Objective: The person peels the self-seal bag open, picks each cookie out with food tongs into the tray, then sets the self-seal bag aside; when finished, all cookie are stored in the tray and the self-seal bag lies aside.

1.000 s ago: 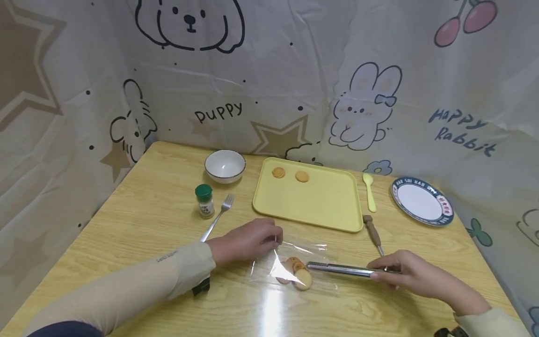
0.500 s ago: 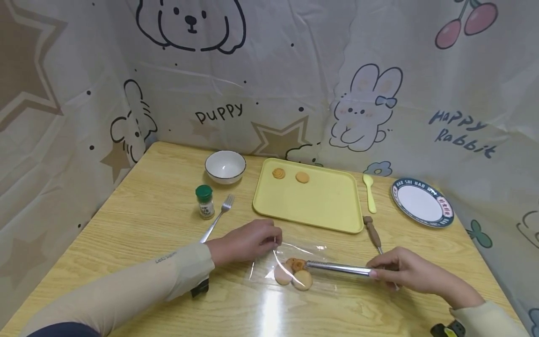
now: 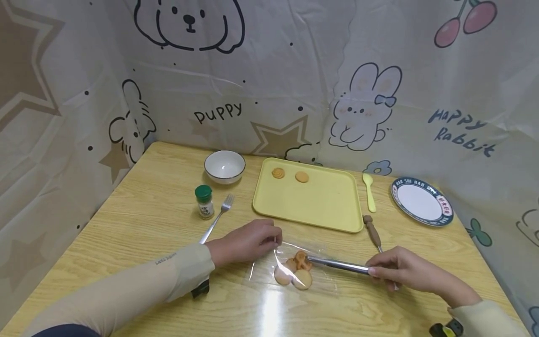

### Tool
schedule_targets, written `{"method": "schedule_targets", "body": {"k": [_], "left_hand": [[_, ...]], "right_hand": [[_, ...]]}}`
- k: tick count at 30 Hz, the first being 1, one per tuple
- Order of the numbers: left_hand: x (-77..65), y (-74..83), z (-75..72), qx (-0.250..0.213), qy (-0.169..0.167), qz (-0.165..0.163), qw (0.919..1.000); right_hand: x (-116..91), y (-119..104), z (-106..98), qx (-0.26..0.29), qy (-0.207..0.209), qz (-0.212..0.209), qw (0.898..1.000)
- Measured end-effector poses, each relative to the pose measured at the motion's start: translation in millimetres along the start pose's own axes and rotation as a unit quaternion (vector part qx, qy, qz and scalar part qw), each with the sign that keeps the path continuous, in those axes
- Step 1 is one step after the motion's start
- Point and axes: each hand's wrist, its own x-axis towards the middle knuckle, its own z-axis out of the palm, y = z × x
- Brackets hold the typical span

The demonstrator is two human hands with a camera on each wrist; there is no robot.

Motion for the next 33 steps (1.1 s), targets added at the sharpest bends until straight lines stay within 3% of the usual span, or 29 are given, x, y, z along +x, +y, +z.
{"method": "schedule_targets", "body": {"k": [8, 16, 19, 23, 29, 33], "left_hand": [[1.0, -1.6, 2.1, 0.001, 0.005, 0.003, 1.0], [0.7, -0.7, 3.3, 0.004, 0.009, 0.001, 1.0], [0.7, -0.4, 2.7, 0.005, 0.008, 0.0, 1.0], [-0.2, 0.2, 2.1, 0.004, 0.007, -0.006, 1.0], [0.0, 0.5, 4.1, 0.0, 0.008, -0.002, 1.0], [0.4, 1.7, 3.5, -0.005, 0.007, -0.003, 1.0]], "right_hand": [[-7, -1, -5, 0.015, 0.001, 0.003, 1.0], [-42, 0, -24, 0.048, 0.01, 0.04, 0.998], [-58, 0, -37, 0.032, 0.036, 0.073, 0.996], [-69, 4, -57, -0.02, 0.102, 0.097, 0.99], [-49, 4, -81, -0.104, 0.184, 0.123, 0.97], [-20, 3, -92, -0.106, 0.202, 0.171, 0.959]]}}
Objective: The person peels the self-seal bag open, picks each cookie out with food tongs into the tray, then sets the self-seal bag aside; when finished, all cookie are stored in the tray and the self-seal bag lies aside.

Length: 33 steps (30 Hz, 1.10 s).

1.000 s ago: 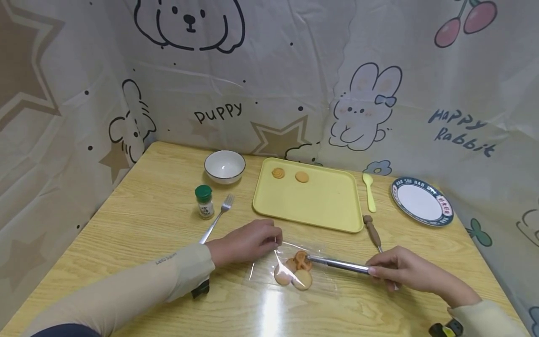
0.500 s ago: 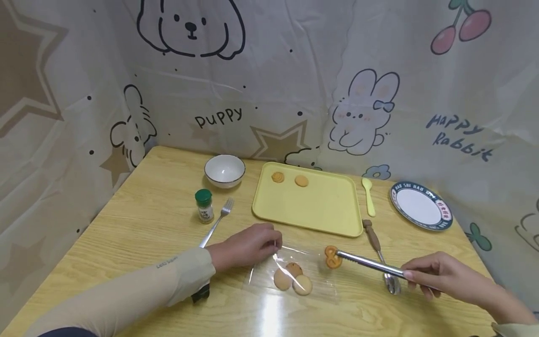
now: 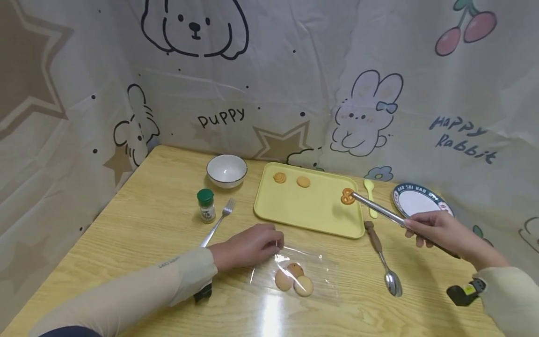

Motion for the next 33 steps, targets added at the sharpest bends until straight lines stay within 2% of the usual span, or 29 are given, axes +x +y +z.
{"method": "schedule_targets", "body": {"k": [8, 14, 23, 28, 33], "left_hand": [[4.6, 1.4, -0.8, 0.006, -0.008, 0.004, 0.9999], [5.7, 1.6, -2.1, 0.016, -0.009, 0.0, 0.9998], [5.1, 2.6, -1.7, 0.016, -0.012, -0.011, 0.9997], [4.5, 2.0, -1.4, 0.018, -0.011, -0.005, 0.9998], [4.1, 1.0, -1.4, 0.017, -0.013, -0.004, 0.9998]], "right_hand": [[49, -14, 5, -0.019, -0.003, 0.036, 0.999], [71, -19, 10, -0.009, -0.015, 0.042, 0.999], [83, -17, 20, 0.002, -0.024, 0.053, 0.998], [83, -18, 21, 0.01, -0.039, 0.061, 0.997], [80, -19, 18, -0.005, -0.026, 0.061, 0.998]]}}
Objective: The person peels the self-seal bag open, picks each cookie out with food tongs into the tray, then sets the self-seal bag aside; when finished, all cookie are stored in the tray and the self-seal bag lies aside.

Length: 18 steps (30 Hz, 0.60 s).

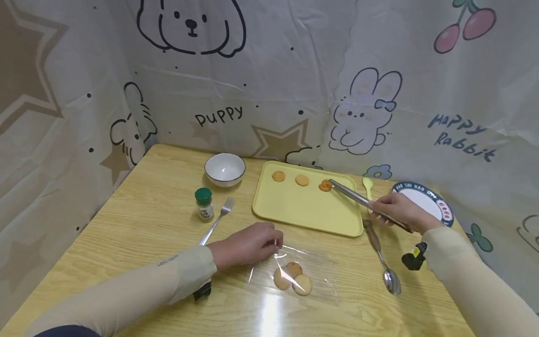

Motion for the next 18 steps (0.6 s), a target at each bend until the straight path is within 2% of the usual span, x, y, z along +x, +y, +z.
{"method": "schedule_targets", "body": {"k": [3, 8, 12, 18], "left_hand": [[-0.1, 0.9, -0.6, -0.001, 0.001, 0.004, 1.0], [-0.5, 2.1, -0.9, -0.003, 0.002, 0.008, 1.0], [0.7, 2.3, -1.6, 0.0, 0.004, 0.014, 0.9999], [2.0, 3.2, -3.6, -0.006, 0.001, 0.012, 0.9999]], "right_hand": [[-8, 1, -2, -0.008, 0.021, 0.005, 1.0], [-32, 0, -8, -0.018, 0.064, -0.009, 0.998], [-57, -1, -15, -0.049, 0.084, -0.043, 0.994], [-98, 9, -15, -0.106, 0.089, -0.101, 0.985]]}}
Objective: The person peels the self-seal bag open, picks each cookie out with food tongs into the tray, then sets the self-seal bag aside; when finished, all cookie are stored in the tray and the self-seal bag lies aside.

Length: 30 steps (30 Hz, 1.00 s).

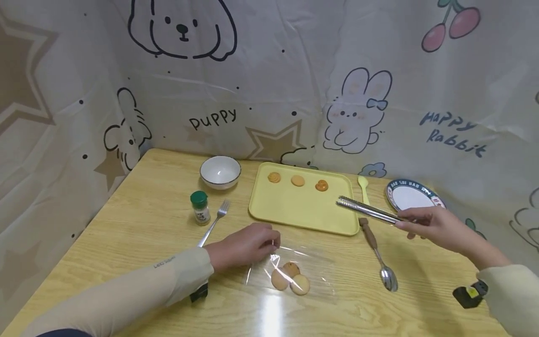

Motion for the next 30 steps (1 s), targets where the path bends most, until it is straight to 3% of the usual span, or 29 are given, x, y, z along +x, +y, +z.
{"method": "schedule_targets", "body": {"k": [2, 6, 9, 13, 16, 22, 30], "left_hand": [[-0.6, 0.1, -0.7, 0.0, 0.001, 0.0, 1.0], [-0.4, 0.0, -1.7, -0.001, 0.003, -0.005, 1.0], [0.2, -0.1, -2.2, -0.004, 0.004, -0.008, 1.0], [0.5, 0.3, -3.1, -0.007, 0.007, -0.005, 0.9999], [0.1, 0.6, -3.3, -0.005, 0.009, -0.005, 0.9999], [-0.6, 0.2, -0.2, -0.001, 0.011, -0.001, 0.9999], [-4.1, -1.9, 2.3, 0.001, 0.018, -0.002, 0.9998]], "right_hand": [[-11, 2, 2, 0.001, -0.006, -0.019, 1.0], [-32, 8, 7, 0.029, -0.056, -0.046, 0.997], [-45, 12, 11, 0.064, -0.101, -0.065, 0.991], [-55, 13, 21, 0.111, -0.125, -0.093, 0.981], [-56, 11, 31, 0.132, -0.13, -0.1, 0.978], [-52, 1, 54, 0.125, -0.116, -0.09, 0.981], [-44, -11, 77, 0.135, -0.139, -0.107, 0.975]]}}
